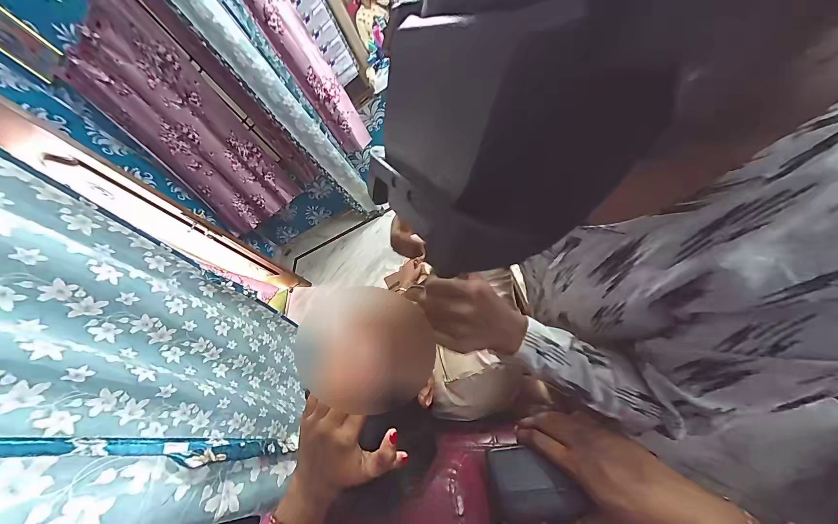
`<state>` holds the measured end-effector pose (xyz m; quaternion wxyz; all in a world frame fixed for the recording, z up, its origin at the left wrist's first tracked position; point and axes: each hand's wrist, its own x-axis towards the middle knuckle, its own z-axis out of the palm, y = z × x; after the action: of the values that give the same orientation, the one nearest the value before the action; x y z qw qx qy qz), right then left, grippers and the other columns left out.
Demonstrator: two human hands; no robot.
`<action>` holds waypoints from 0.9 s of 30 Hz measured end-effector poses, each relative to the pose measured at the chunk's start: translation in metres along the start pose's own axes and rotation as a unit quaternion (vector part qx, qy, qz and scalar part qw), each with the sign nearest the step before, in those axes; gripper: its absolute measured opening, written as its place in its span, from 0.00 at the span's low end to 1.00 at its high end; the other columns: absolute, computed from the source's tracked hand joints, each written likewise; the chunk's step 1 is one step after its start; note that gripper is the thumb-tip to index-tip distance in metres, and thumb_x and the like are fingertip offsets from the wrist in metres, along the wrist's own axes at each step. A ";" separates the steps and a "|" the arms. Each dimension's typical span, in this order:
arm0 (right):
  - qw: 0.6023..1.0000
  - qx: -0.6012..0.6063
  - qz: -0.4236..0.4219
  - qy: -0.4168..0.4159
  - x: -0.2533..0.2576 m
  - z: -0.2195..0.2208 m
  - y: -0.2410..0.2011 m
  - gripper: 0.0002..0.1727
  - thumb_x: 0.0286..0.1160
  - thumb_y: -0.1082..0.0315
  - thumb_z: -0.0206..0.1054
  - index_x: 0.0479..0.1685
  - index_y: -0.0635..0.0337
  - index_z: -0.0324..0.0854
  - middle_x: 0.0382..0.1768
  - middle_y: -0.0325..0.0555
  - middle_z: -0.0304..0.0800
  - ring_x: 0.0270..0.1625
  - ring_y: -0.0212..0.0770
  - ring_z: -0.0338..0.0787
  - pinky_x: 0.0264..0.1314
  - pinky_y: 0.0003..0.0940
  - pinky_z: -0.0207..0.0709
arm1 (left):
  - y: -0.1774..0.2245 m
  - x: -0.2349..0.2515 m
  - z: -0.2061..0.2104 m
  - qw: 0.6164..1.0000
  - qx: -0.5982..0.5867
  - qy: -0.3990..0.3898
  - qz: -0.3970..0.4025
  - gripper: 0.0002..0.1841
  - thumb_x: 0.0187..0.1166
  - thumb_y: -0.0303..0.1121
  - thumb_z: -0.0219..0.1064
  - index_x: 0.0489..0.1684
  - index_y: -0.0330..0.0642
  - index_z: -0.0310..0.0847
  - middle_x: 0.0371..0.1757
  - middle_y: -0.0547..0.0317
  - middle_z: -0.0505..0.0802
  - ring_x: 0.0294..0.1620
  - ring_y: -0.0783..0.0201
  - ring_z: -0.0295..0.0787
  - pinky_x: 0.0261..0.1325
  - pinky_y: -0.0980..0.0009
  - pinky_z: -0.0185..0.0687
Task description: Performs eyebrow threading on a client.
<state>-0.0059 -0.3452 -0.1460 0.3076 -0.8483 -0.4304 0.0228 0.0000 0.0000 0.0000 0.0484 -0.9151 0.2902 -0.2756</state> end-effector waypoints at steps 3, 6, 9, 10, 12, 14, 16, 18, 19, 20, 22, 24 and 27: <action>1.000 -0.003 0.001 -0.002 0.000 -0.001 0.000 0.53 0.29 0.41 0.88 0.68 0.59 0.82 0.66 0.57 0.88 0.69 0.61 0.88 0.64 0.62 0.80 | 0.000 0.000 0.000 1.000 0.001 -0.001 0.000 0.43 0.77 0.74 0.40 0.55 0.49 0.92 0.57 0.57 0.94 0.66 0.58 0.84 0.76 0.64 0.69; 1.000 -0.005 -0.005 0.004 0.000 0.001 0.001 0.52 0.29 0.41 0.87 0.67 0.59 0.82 0.66 0.57 0.89 0.69 0.60 0.88 0.66 0.59 0.81 | 0.000 0.000 0.000 1.000 0.000 -0.001 -0.002 0.42 0.78 0.74 0.40 0.55 0.49 0.92 0.57 0.57 0.94 0.66 0.58 0.84 0.76 0.64 0.69; 0.999 0.019 0.011 -0.028 0.000 -0.004 -0.002 0.52 0.33 0.45 0.89 0.70 0.61 0.80 0.69 0.60 0.86 0.72 0.61 0.85 0.72 0.56 0.78 | 0.001 -0.001 0.001 1.000 0.003 0.002 -0.001 0.42 0.78 0.74 0.40 0.54 0.49 0.92 0.57 0.56 0.94 0.66 0.58 0.84 0.75 0.63 0.69; 0.997 0.037 0.030 -0.061 0.000 -0.008 -0.004 0.52 0.38 0.47 0.89 0.74 0.62 0.77 0.73 0.61 0.83 0.76 0.62 0.82 0.76 0.56 0.74 | 0.001 -0.001 0.001 1.000 0.003 0.001 -0.001 0.42 0.78 0.74 0.40 0.55 0.49 0.92 0.57 0.56 0.94 0.66 0.58 0.84 0.75 0.63 0.69; 0.993 0.059 0.045 -0.090 0.001 -0.011 -0.007 0.53 0.42 0.50 0.89 0.77 0.63 0.74 0.76 0.63 0.79 0.80 0.63 0.78 0.80 0.56 0.71 | 0.001 0.000 0.001 1.000 0.004 0.000 -0.001 0.42 0.78 0.73 0.40 0.55 0.49 0.92 0.57 0.57 0.94 0.66 0.58 0.84 0.76 0.64 0.68; 0.996 0.059 0.033 -0.061 -0.001 -0.008 -0.005 0.53 0.38 0.50 0.90 0.74 0.63 0.77 0.73 0.63 0.82 0.78 0.64 0.80 0.78 0.56 0.73 | 0.001 0.000 0.001 1.000 0.005 0.001 0.000 0.42 0.78 0.73 0.40 0.54 0.49 0.92 0.57 0.57 0.94 0.66 0.58 0.84 0.76 0.64 0.68; 0.998 0.051 0.020 -0.043 -0.002 -0.005 -0.003 0.52 0.35 0.49 0.90 0.72 0.62 0.78 0.71 0.62 0.84 0.75 0.63 0.82 0.77 0.54 0.75 | 0.001 0.000 0.001 1.000 0.005 0.002 0.000 0.41 0.78 0.72 0.40 0.54 0.49 0.92 0.56 0.57 0.94 0.66 0.58 0.84 0.76 0.64 0.68; 0.997 0.058 0.019 -0.041 -0.001 -0.008 -0.005 0.52 0.37 0.50 0.90 0.73 0.63 0.77 0.71 0.63 0.83 0.73 0.63 0.84 0.74 0.54 0.77 | 0.001 0.000 0.001 1.000 0.006 0.003 0.000 0.41 0.78 0.72 0.40 0.54 0.49 0.92 0.56 0.57 0.94 0.66 0.58 0.84 0.75 0.64 0.68; 0.997 0.064 0.022 -0.042 0.001 -0.012 -0.008 0.51 0.40 0.51 0.89 0.74 0.64 0.76 0.71 0.64 0.83 0.73 0.62 0.85 0.72 0.53 0.79 | 0.001 0.000 0.001 1.000 0.006 0.005 -0.001 0.41 0.78 0.73 0.40 0.54 0.49 0.92 0.56 0.57 0.94 0.65 0.58 0.84 0.75 0.64 0.68; 0.997 0.067 0.020 -0.023 0.004 -0.018 -0.013 0.49 0.40 0.53 0.90 0.71 0.66 0.78 0.67 0.65 0.85 0.70 0.62 0.87 0.70 0.51 0.81 | 0.001 0.000 0.001 1.000 0.006 0.005 -0.001 0.41 0.78 0.73 0.40 0.54 0.49 0.92 0.56 0.57 0.94 0.66 0.58 0.84 0.76 0.64 0.68; 0.998 0.060 0.017 0.008 0.009 -0.026 -0.022 0.47 0.37 0.54 0.90 0.66 0.68 0.81 0.62 0.65 0.88 0.66 0.62 0.89 0.65 0.52 0.83 | 0.001 0.000 0.001 1.000 0.006 0.007 -0.002 0.41 0.78 0.73 0.41 0.54 0.49 0.92 0.56 0.57 0.94 0.65 0.58 0.84 0.76 0.64 0.68; 0.999 0.033 0.009 0.035 0.008 -0.023 -0.022 0.46 0.35 0.51 0.89 0.62 0.67 0.83 0.59 0.63 0.90 0.62 0.62 0.91 0.61 0.52 0.86 | 0.002 0.000 0.001 1.000 0.006 0.005 -0.003 0.41 0.78 0.73 0.41 0.53 0.49 0.92 0.56 0.57 0.94 0.66 0.58 0.84 0.76 0.65 0.68; 0.999 -0.002 -0.008 0.034 -0.001 -0.004 -0.004 0.49 0.32 0.42 0.87 0.65 0.59 0.82 0.62 0.58 0.90 0.64 0.59 0.90 0.60 0.53 0.86 | 0.002 0.001 0.002 1.000 0.007 0.005 -0.004 0.41 0.78 0.72 0.41 0.54 0.49 0.92 0.56 0.57 0.94 0.66 0.58 0.84 0.75 0.64 0.69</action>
<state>-0.0084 -0.3465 -0.1405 0.3206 -0.8456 -0.4267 -0.0100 0.0007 -0.0021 -0.0022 0.0521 -0.9145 0.2851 -0.2824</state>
